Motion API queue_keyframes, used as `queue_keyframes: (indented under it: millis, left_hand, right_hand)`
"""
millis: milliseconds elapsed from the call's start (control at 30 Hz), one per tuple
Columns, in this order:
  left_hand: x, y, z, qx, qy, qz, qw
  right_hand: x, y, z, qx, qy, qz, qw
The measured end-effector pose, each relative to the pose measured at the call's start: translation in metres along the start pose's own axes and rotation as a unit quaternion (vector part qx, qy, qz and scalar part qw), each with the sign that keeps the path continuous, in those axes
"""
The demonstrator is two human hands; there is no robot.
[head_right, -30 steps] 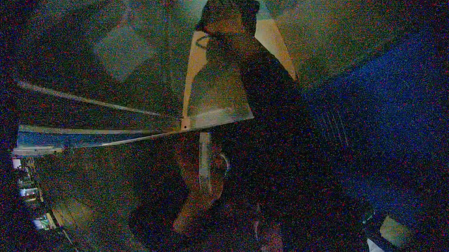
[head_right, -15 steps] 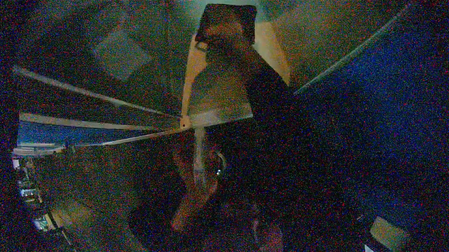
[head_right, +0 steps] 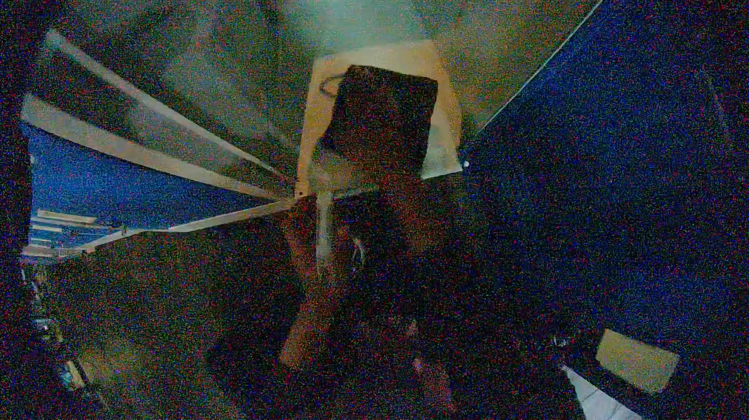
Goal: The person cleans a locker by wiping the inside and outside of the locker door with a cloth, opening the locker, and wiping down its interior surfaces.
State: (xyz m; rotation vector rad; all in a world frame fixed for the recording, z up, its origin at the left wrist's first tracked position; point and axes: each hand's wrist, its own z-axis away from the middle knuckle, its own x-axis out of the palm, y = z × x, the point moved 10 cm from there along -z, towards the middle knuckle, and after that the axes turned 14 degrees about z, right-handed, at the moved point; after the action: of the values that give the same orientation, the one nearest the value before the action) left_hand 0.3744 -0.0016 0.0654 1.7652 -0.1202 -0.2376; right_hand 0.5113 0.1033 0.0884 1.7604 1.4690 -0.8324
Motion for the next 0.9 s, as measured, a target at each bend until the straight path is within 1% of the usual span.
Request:
queue_keyframes:
  millis: [33,67,133,167,233,267,300,333,367,400,433,500,533,600,633,700,733,800,867,900]
  left_hand:
    - [-0.001,0.002,0.002,0.018,0.003,-0.01,1.0]
    - [0.0,0.0,0.003,0.004,-0.002,-0.003,1.0]
    - [0.0,0.0,0.004,-0.017,-0.007,0.014,1.0]
    - [0.001,-0.001,0.004,0.001,-0.005,0.016,1.0]
    - [0.004,-0.005,0.007,0.04,0.002,0.018,0.999]
    - [0.004,-0.015,0.008,-0.005,0.008,0.051,0.999]
    - [0.005,-0.025,0.011,-0.048,0.014,0.086,0.995]
    - [0.004,-0.029,0.012,-0.065,0.013,0.088,0.994]
    - [0.004,-0.033,0.012,-0.081,0.013,0.089,0.993]
    - [0.004,-0.028,0.011,-0.07,0.004,0.058,0.996]
    - [0.003,-0.024,0.011,-0.06,-0.005,0.026,0.998]
    - [0.005,-0.022,0.007,-0.08,-0.022,0.004,0.997]
    - [0.005,-0.024,0.007,-0.073,-0.017,-0.012,0.997]
    - [0.006,-0.027,0.009,-0.042,0.006,-0.047,0.998]
    - [0.004,-0.028,0.01,-0.018,0.025,-0.067,0.997]
    - [0.005,-0.024,0.011,-0.002,-0.014,-0.133,0.991]
    - [0.007,-0.02,0.01,0.006,-0.033,-0.164,0.986]
    - [0.007,-0.011,0.008,0.044,-0.03,-0.138,0.989]
    - [0.006,-0.011,0.008,0.025,-0.027,-0.097,0.995]
    - [0.005,-0.019,0.008,-0.014,-0.028,-0.07,0.997]
  right_hand:
    - [-0.001,0.0,-0.002,-0.005,0.021,0.013,1.0]
    - [0.0,0.001,-0.004,-0.01,0.04,0.026,0.999]
    - [0.023,0.012,-0.023,0.02,-0.016,-0.002,1.0]
    - [0.034,0.017,-0.032,0.034,-0.044,-0.017,0.998]
    - [0.04,0.02,-0.05,0.022,-0.116,0.0,0.993]
    - [0.048,0.02,-0.057,0.015,-0.152,0.009,0.988]
    - [0.07,0.024,-0.064,0.013,-0.217,0.036,0.975]
    - [0.091,0.028,-0.074,0.012,-0.28,0.064,0.958]
    - [0.101,0.031,-0.079,0.019,-0.29,0.051,0.955]
    - [0.11,0.034,-0.084,0.027,-0.301,0.039,0.953]
    - [0.105,0.035,-0.09,0.046,-0.258,-0.015,0.965]
    - [0.115,0.039,-0.109,0.02,-0.155,-0.054,0.986]
    - [0.145,0.043,-0.121,-0.024,-0.094,-0.04,0.994]
    - [0.145,0.034,-0.13,-0.07,-0.035,-0.028,0.997]
    - [0.147,0.03,-0.133,-0.072,-0.037,-0.032,0.996]
    - [0.16,0.024,-0.141,-0.072,-0.15,-0.071,0.983]
    - [0.165,0.023,-0.148,-0.07,-0.258,-0.103,0.958]
    - [0.158,0.019,-0.145,-0.074,-0.3,-0.2,0.93]
    - [0.151,0.014,-0.135,-0.087,-0.295,-0.215,0.927]
    - [0.145,0.011,-0.128,-0.095,-0.269,-0.206,0.936]
